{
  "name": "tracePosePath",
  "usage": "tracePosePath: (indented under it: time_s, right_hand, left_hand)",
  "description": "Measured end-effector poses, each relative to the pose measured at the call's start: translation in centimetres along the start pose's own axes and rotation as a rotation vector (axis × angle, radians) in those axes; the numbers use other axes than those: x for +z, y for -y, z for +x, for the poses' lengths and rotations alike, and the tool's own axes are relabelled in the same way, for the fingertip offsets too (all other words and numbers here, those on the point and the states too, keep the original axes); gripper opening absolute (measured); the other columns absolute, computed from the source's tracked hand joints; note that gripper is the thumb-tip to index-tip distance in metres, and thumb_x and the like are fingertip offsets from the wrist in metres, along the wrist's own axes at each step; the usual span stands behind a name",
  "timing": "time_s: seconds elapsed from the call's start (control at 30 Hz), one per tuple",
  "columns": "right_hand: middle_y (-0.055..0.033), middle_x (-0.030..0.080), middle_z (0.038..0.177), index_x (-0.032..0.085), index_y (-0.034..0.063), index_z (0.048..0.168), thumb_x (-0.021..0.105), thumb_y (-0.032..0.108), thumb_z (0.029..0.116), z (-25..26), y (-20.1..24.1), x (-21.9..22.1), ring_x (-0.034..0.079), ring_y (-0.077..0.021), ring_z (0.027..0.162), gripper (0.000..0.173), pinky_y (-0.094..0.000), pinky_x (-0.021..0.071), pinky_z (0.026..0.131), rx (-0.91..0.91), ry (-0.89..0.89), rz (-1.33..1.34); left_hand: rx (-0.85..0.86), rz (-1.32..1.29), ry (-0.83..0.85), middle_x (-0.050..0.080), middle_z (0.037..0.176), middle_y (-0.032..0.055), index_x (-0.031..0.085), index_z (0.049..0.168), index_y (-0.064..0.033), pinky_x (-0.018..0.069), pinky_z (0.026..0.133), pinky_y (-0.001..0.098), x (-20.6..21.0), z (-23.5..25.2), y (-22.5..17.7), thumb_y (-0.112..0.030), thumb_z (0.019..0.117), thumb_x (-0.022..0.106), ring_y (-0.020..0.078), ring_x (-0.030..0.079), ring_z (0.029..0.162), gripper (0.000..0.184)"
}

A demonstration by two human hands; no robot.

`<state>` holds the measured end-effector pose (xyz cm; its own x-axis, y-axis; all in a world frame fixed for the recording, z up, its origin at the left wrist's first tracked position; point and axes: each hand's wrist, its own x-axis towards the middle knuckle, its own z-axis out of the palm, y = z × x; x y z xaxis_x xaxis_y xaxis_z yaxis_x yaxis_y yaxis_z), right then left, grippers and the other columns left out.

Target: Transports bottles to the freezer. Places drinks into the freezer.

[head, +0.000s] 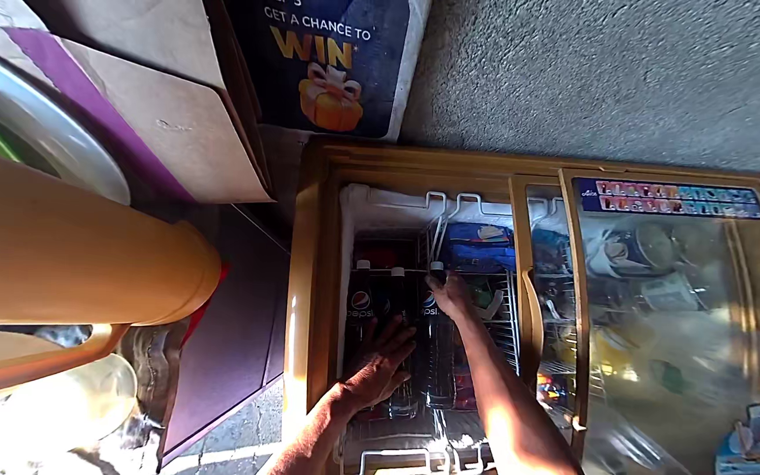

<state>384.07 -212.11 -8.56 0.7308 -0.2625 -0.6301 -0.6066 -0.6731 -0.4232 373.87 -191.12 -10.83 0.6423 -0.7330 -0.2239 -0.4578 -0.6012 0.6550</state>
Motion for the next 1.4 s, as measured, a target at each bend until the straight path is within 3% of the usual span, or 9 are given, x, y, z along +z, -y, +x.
tracePosePath:
  time_s: [0.1, 0.2, 0.3, 0.4, 0.53, 0.7, 0.9, 1.13, 1.4]
  right_hand:
    - [-0.0242, 0.055, 0.145, 0.049, -0.0034, 0.147, 0.056, 0.031, 0.1050, -6.1, -1.9, -1.1, 0.057, -0.0340, 0.132, 0.055, -0.0462, 0.0455, 0.110, -0.201, -0.198, 0.065]
    - [-0.0267, 0.067, 0.124, 0.065, -0.0086, 0.128, 0.057, 0.018, 0.1023, -12.9, -5.4, -2.6, 0.069, -0.0335, 0.111, 0.037, -0.0430, 0.0580, 0.094, -0.442, -0.653, 0.105]
    - [-0.0313, 0.067, 0.119, 0.067, -0.0101, 0.124, 0.058, 0.011, 0.1005, -14.6, -9.3, -4.1, 0.067, -0.0415, 0.107, 0.033, -0.0491, 0.0553, 0.093, -0.355, -0.833, 0.028]
    - [-0.0327, 0.067, 0.119, 0.065, -0.0097, 0.128, 0.058, 0.009, 0.1003, -14.0, -10.4, -4.1, 0.067, -0.0457, 0.108, 0.035, -0.0550, 0.0530, 0.094, -0.277, -0.794, -0.001]
    - [-0.0339, 0.069, 0.109, 0.069, -0.0130, 0.118, 0.057, 0.009, 0.1010, -13.7, -10.3, -4.4, 0.069, -0.0473, 0.101, 0.030, -0.0576, 0.0526, 0.092, -0.264, -0.807, 0.000]
    - [-0.0355, 0.068, 0.111, 0.070, -0.0132, 0.117, 0.055, 0.009, 0.1012, -13.9, -9.5, -4.2, 0.065, -0.0526, 0.109, 0.031, -0.0638, 0.0474, 0.098, -0.265, -0.807, -0.065]
    - [-0.0340, 0.068, 0.104, 0.071, -0.0143, 0.108, 0.056, 0.006, 0.0975, -15.0, -6.3, -2.4, 0.068, -0.0496, 0.099, 0.028, -0.0589, 0.0541, 0.088, -0.371, -0.764, -0.084]
    - [-0.0249, 0.070, 0.106, 0.071, -0.0090, 0.115, 0.057, 0.010, 0.0964, -17.1, 1.0, 3.6, 0.070, -0.0379, 0.100, 0.030, -0.0496, 0.0583, 0.088, -0.555, -0.510, 0.028]
    - [-0.0248, 0.068, 0.115, 0.067, -0.0094, 0.125, 0.055, 0.011, 0.1006, -18.7, 9.4, 8.3, 0.069, -0.0345, 0.106, 0.034, -0.0425, 0.0579, 0.091, -0.662, -0.183, 0.039]
  left_hand:
    - [-0.014, -0.065, -0.053, 0.046, 0.159, 0.0091, 0.060, 0.143, -0.0063, 0.0135, 0.124, 0.0616, -0.7, -1.0, -0.7, -0.033, 0.0998, 0.062, 0.0338, 0.027, 0.155, 0.050]
    - [0.018, 0.018, -0.176, 0.052, 0.154, 0.0111, 0.062, 0.140, -0.0061, 0.0264, 0.123, 0.0551, -1.9, -4.3, -1.6, -0.035, 0.1034, 0.054, 0.0335, 0.040, 0.149, 0.047]
    - [0.072, 0.131, -0.456, 0.059, 0.147, 0.0092, 0.066, 0.134, -0.0104, 0.0351, 0.120, 0.0496, -2.4, -8.3, -2.2, -0.037, 0.1054, 0.051, 0.0284, 0.048, 0.144, 0.041]
    - [-0.028, 0.180, -0.650, 0.059, 0.145, 0.0145, 0.065, 0.134, -0.0086, 0.0381, 0.117, 0.0484, -3.7, -11.5, -2.8, -0.036, 0.1055, 0.053, 0.0325, 0.047, 0.143, 0.042]
    - [-0.157, 0.152, -0.804, 0.047, 0.156, 0.0112, 0.050, 0.147, -0.0170, 0.0230, 0.124, 0.0439, -4.0, -13.7, -1.5, -0.047, 0.1044, 0.053, 0.0249, 0.031, 0.153, 0.052]
    - [-0.145, -0.120, -0.872, 0.047, 0.155, 0.0206, 0.046, 0.150, -0.0047, 0.0299, 0.123, 0.0391, -3.0, -13.7, 0.0, -0.060, 0.1018, 0.050, 0.0255, 0.036, 0.151, 0.073]
    - [-0.128, -0.187, -0.880, 0.048, 0.154, 0.0199, 0.047, 0.150, -0.0024, 0.0300, 0.124, 0.0368, -3.3, -13.9, 0.0, -0.064, 0.1017, 0.046, 0.0238, 0.036, 0.151, 0.078]
    - [-0.133, -0.260, -0.892, 0.050, 0.153, 0.0182, 0.049, 0.150, -0.0048, 0.0342, 0.122, 0.0387, -3.6, -14.2, 0.0, -0.069, 0.0998, 0.044, 0.0237, 0.040, 0.149, 0.081]
    - [-0.130, -0.327, -0.918, 0.053, 0.149, 0.0216, 0.052, 0.146, 0.0017, 0.0358, 0.121, 0.0354, -4.0, -14.1, -0.4, -0.071, 0.0998, 0.038, 0.0231, 0.043, 0.146, 0.088]
